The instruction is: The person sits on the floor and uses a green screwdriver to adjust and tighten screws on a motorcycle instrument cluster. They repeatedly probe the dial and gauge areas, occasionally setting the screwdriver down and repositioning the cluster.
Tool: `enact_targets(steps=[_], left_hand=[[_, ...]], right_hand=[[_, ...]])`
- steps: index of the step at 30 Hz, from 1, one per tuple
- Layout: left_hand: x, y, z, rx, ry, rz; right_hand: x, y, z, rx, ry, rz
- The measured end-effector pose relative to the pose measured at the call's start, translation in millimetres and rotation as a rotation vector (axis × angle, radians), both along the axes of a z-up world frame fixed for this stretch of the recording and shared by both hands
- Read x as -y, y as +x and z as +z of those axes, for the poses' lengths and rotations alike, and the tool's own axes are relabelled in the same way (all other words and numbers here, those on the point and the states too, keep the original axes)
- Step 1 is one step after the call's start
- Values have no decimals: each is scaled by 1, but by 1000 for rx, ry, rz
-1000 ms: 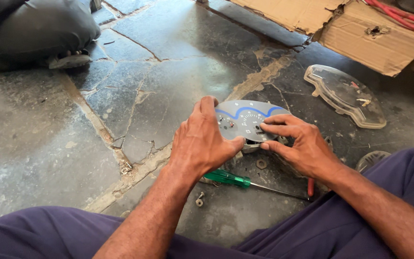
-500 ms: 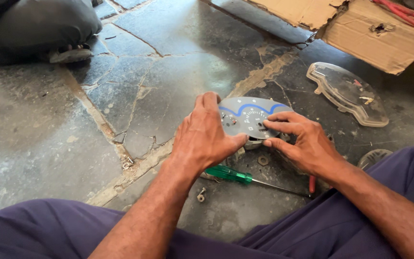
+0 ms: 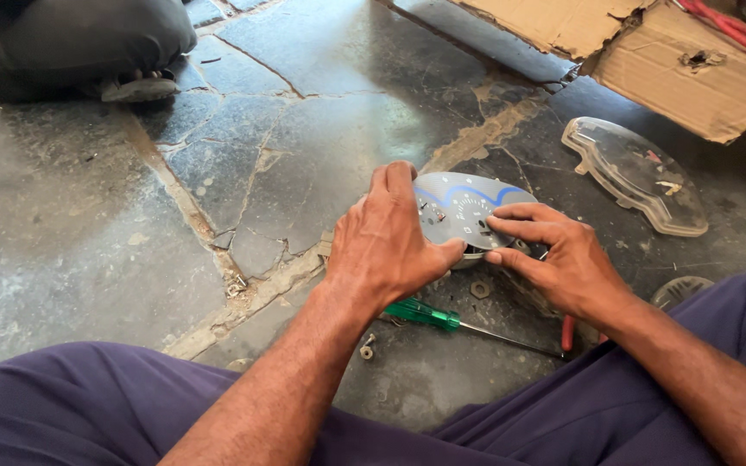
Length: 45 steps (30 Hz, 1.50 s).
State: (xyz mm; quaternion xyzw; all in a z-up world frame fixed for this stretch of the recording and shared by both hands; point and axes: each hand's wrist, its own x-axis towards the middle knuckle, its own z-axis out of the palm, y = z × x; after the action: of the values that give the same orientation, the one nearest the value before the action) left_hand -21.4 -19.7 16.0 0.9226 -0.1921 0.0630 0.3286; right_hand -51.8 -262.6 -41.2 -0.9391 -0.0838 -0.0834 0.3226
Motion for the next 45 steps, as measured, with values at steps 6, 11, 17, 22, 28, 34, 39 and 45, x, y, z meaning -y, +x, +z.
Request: enact_targets(steps=[6, 11, 17, 22, 28, 34, 39, 45], left_hand=[[3, -2, 2, -35, 40, 13], [4, -2, 2, -25, 48, 13], [5, -3, -2, 28, 34, 5], [6, -5, -2, 36, 30, 7], [3, -5, 4, -57, 23, 25], [-1, -3, 6, -90, 5, 45], [1, -4, 4, -68, 12, 63], [2, -3, 2, -62, 15, 68]], right_hand=[[2, 1, -1, -29, 30, -10], [1, 0, 1, -51, 43, -21], [1, -1, 3, -102, 113, -50], [2, -1, 5, -83, 117, -27], [-1, -5, 8, -82, 53, -54], [-6, -6, 7, 59, 5, 5], [-6, -5, 6, 1, 31, -32], [-3, -2, 2, 121, -4, 48]])
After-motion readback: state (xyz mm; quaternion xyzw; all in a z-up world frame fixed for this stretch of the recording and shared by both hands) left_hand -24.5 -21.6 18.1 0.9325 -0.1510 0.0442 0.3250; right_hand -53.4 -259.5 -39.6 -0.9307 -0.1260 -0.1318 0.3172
